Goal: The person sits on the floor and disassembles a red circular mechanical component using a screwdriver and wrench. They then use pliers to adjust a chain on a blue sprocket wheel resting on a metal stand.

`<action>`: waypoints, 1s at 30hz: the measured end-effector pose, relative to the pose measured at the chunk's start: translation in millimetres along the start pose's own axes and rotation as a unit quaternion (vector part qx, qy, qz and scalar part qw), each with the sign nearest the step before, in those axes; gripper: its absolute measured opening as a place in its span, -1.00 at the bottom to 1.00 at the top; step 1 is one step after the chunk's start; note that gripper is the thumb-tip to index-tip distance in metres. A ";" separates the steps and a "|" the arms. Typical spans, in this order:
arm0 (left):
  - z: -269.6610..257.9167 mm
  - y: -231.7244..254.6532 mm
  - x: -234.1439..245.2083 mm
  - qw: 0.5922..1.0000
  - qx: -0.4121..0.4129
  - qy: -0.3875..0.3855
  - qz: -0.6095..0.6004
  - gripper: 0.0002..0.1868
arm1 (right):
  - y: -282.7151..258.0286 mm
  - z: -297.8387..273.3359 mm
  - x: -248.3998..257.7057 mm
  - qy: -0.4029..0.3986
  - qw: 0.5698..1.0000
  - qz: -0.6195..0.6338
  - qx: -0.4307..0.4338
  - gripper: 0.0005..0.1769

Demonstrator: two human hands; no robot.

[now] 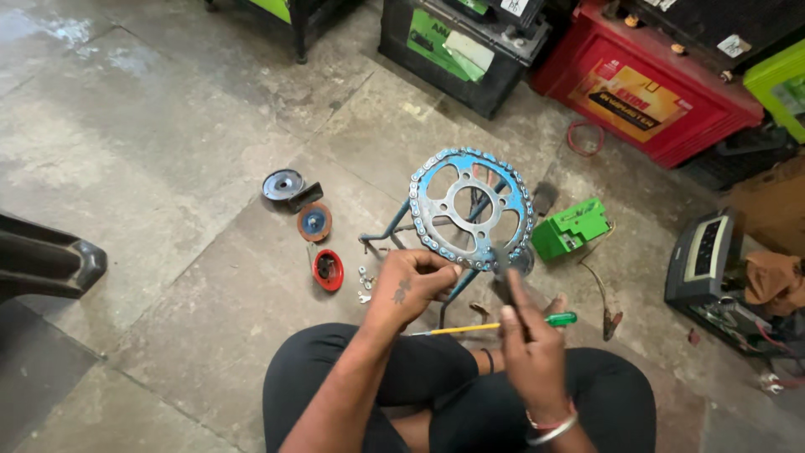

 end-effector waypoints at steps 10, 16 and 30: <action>-5.0 12.7 -1.0 0.999 -0.021 0.004 0.026 -0.78 | 20.5 -9.9 -26.7 -0.075 0.996 -0.043 -0.037 -0.43; -4.2 4.1 2.8 0.997 -0.017 -0.013 0.069 -0.72 | 16.1 -14.9 -33.7 -0.052 0.991 -0.085 0.087 -0.39; -11.3 -2.4 8.0 0.996 -0.072 0.002 0.045 -0.78 | 70.0 5.9 -64.2 -0.053 0.995 -0.078 -0.007 -0.46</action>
Point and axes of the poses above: each hand's wrist, its own z-axis towards the middle knuckle, its own x-axis out of the back of the hand, y = z × x, the point moved 9 cm from there along z, towards the middle knuckle, and after that the axes turned 6 degrees about -z, right-handed, at the moved point
